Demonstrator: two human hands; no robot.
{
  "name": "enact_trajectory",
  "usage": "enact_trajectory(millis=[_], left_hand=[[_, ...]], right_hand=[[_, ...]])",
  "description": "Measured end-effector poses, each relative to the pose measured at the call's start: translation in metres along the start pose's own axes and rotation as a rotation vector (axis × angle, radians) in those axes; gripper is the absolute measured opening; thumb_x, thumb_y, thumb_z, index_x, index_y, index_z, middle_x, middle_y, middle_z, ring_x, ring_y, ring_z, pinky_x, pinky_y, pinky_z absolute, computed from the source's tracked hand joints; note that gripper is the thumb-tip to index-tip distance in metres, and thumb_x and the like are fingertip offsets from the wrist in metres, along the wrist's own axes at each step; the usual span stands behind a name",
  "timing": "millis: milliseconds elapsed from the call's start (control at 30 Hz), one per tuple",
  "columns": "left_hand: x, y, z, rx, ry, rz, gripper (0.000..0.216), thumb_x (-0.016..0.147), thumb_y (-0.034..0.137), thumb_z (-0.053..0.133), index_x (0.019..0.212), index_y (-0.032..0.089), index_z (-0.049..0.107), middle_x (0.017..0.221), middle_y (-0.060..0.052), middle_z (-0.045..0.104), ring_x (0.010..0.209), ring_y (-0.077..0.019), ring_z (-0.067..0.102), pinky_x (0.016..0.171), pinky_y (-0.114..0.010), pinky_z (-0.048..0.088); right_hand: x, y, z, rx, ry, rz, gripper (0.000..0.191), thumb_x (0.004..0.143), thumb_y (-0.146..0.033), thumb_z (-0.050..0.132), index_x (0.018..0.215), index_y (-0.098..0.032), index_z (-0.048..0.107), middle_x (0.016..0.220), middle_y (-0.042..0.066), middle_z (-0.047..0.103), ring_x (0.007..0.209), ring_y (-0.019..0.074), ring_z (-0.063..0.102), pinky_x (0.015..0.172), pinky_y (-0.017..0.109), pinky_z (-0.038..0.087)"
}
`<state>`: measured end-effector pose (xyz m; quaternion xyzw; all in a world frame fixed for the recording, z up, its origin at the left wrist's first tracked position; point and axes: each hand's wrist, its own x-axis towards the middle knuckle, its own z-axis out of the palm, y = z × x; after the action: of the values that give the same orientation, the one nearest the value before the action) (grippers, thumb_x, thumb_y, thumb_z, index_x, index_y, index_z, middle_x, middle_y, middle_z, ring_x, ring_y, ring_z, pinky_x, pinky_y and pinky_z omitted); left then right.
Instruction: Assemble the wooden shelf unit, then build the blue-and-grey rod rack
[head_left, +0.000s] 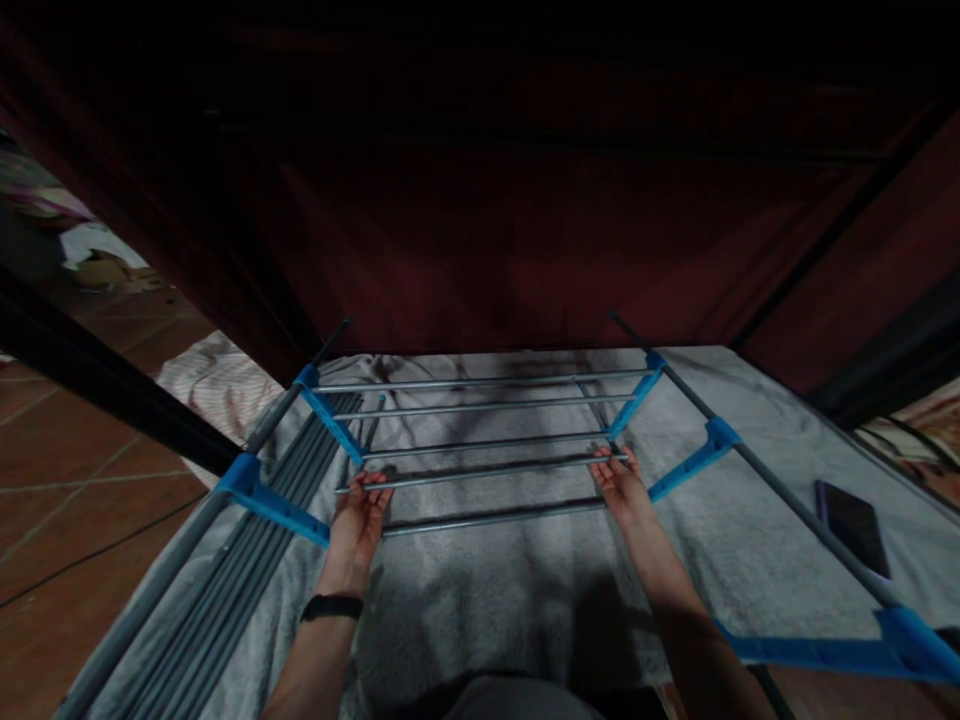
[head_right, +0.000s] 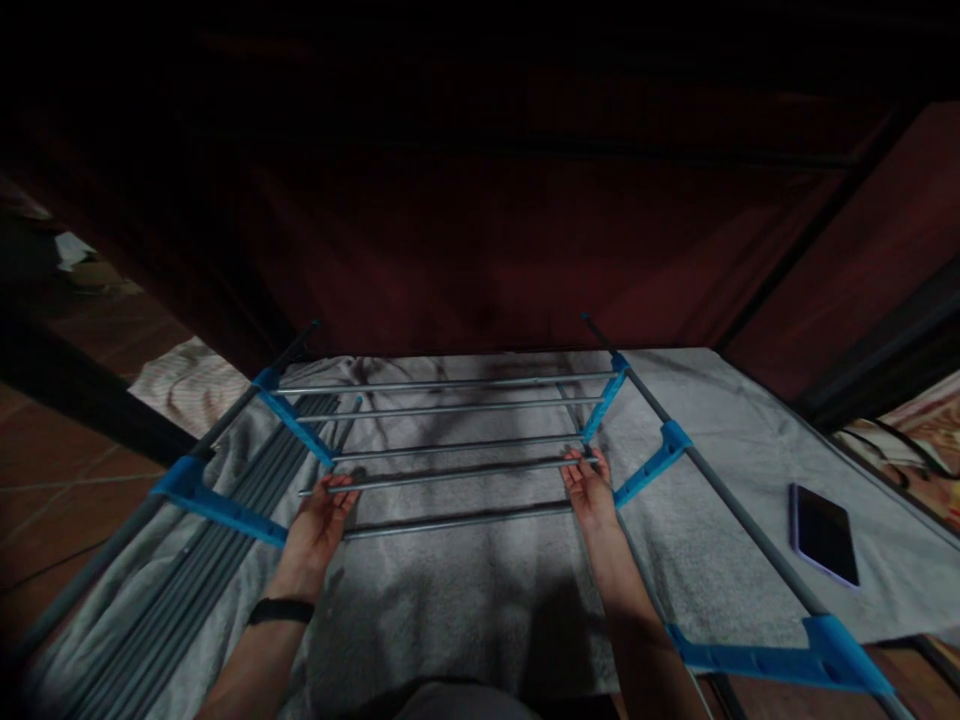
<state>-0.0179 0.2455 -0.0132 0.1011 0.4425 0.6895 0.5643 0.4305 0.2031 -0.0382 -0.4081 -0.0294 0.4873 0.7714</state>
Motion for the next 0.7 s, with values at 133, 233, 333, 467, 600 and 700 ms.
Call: enact_trajectory(millis=[133, 233, 333, 467, 600, 700], left_hand=[[0.000, 0.001, -0.001, 0.024, -0.006, -0.011, 0.029, 0.099, 0.011, 0.039, 0.085, 0.016, 0.064, 0.081, -0.002, 0.069, 0.078, -0.0106, 0.068, 0.076, -0.024, 0.060], [-0.001, 0.002, -0.001, 0.035, 0.005, -0.027, 0.032, 0.100, 0.013, 0.038, 0.082, 0.016, 0.064, 0.082, -0.003, 0.070, 0.077, -0.0107, 0.069, 0.076, -0.024, 0.060], [-0.001, 0.001, -0.001, 0.026, 0.017, -0.025, 0.034, 0.101, 0.012, 0.035, 0.080, 0.015, 0.063, 0.083, -0.003, 0.070, 0.078, -0.0112, 0.069, 0.076, -0.025, 0.060], [0.001, 0.001, 0.000, 0.013, 0.020, -0.039, 0.036, 0.101, 0.012, 0.035, 0.077, 0.015, 0.061, 0.082, -0.003, 0.070, 0.077, -0.0113, 0.070, 0.074, -0.024, 0.060], [0.001, 0.003, 0.003, 0.006, 0.029, -0.049, 0.036, 0.101, 0.012, 0.034, 0.075, 0.016, 0.060, 0.080, -0.003, 0.070, 0.077, -0.0115, 0.070, 0.075, -0.025, 0.060], [-0.002, 0.005, 0.006, 0.022, 0.045, -0.060, 0.037, 0.101, 0.012, 0.034, 0.074, 0.016, 0.059, 0.079, -0.004, 0.070, 0.076, -0.0116, 0.069, 0.077, -0.026, 0.060]], right_hand=[[0.004, 0.000, 0.002, 0.001, 0.009, -0.003, 0.039, 0.073, -0.006, 0.069, 0.100, -0.031, 0.057, 0.084, -0.006, 0.074, 0.076, 0.0132, 0.072, 0.072, 0.031, 0.059], [0.005, 0.001, 0.002, -0.002, 0.031, 0.002, 0.038, 0.074, -0.005, 0.068, 0.101, -0.031, 0.057, 0.083, -0.005, 0.074, 0.076, 0.0135, 0.072, 0.071, 0.030, 0.060], [0.000, 0.001, 0.000, 0.010, -0.024, -0.018, 0.038, 0.075, -0.007, 0.068, 0.103, -0.031, 0.058, 0.087, -0.004, 0.074, 0.078, 0.0131, 0.072, 0.072, 0.030, 0.060], [-0.011, 0.002, 0.000, 0.042, -0.154, -0.097, 0.039, 0.077, -0.012, 0.069, 0.109, -0.033, 0.061, 0.099, -0.004, 0.074, 0.087, 0.0122, 0.072, 0.082, 0.030, 0.060], [-0.014, 0.002, 0.002, 0.046, -0.175, -0.085, 0.042, 0.076, -0.009, 0.070, 0.108, -0.033, 0.062, 0.100, -0.005, 0.074, 0.091, 0.0121, 0.072, 0.088, 0.031, 0.059], [-0.012, 0.001, 0.003, 0.047, -0.160, -0.064, 0.043, 0.076, -0.009, 0.071, 0.110, -0.033, 0.062, 0.105, -0.005, 0.074, 0.096, 0.0125, 0.072, 0.091, 0.032, 0.058]])
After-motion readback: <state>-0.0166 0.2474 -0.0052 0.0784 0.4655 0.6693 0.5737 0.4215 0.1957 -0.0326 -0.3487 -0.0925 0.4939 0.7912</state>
